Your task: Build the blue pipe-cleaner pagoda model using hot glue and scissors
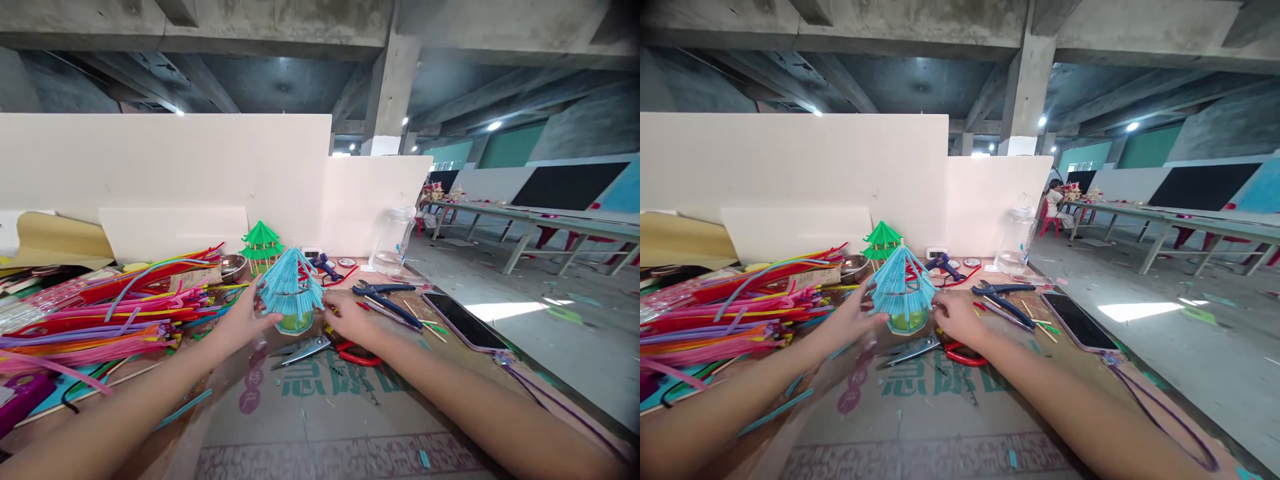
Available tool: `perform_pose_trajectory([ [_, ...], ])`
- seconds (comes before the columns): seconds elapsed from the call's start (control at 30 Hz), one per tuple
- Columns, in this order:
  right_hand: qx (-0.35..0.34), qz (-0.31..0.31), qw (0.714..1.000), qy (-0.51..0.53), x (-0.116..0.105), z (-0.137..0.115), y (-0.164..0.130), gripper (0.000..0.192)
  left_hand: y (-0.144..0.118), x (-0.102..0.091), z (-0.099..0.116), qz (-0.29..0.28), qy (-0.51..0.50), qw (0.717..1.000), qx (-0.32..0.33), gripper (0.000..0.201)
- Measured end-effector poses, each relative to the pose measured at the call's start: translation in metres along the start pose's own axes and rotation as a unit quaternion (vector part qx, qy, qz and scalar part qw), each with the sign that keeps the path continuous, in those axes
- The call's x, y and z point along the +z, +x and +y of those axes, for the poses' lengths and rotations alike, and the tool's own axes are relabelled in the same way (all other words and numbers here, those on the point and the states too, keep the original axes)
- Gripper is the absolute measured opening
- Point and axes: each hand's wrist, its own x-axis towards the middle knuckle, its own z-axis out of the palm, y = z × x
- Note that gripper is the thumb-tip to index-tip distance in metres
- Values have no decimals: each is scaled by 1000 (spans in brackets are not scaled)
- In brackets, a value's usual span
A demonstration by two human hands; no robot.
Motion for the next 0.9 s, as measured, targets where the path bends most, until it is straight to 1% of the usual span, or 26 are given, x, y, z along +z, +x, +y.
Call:
perform_pose_trajectory([
  [0.07, -22, -30, 999, -12, 2, -6, -2, 15, -6, 6, -9, 19, -15, 1000, -18, 88],
  [0.17, -51, -64, 996, -23, 2, -11, -4, 18, -11, 12, -18, 38, -12, 999, -16, 83],
  [0.3, -56, -84, 994, -41, 2, -12, -5, 24, -12, 17, -25, 37, -92, 995, -32, 93],
  [0.37, -52, -88, 993, -51, 3, -11, -5, 28, -11, 20, -28, 48, -133, 989, -41, 99],
  [0.47, -57, -92, 992, -61, 4, -9, -5, 29, -9, 25, -31, 71, -159, 984, -33, 95],
  [0.53, -65, -91, 992, -64, 6, -8, -4, 28, -8, 26, -33, 83, -118, 989, -18, 82],
  [0.63, -82, -86, 991, -60, 9, -6, -2, 27, -7, 25, -34, 77, 16, 997, -18, 45],
  [0.67, -89, -84, 991, -58, 10, -6, -2, 26, -6, 25, -34, 72, 52, 996, -24, 37],
  [0.73, -102, -79, 990, -57, 12, -6, -2, 25, -4, 23, -35, 65, 85, 994, -30, 33],
  [0.9, -106, -81, 988, -75, 13, -8, -2, 25, 2, 21, -40, 72, 124, 990, -11, 32],
])
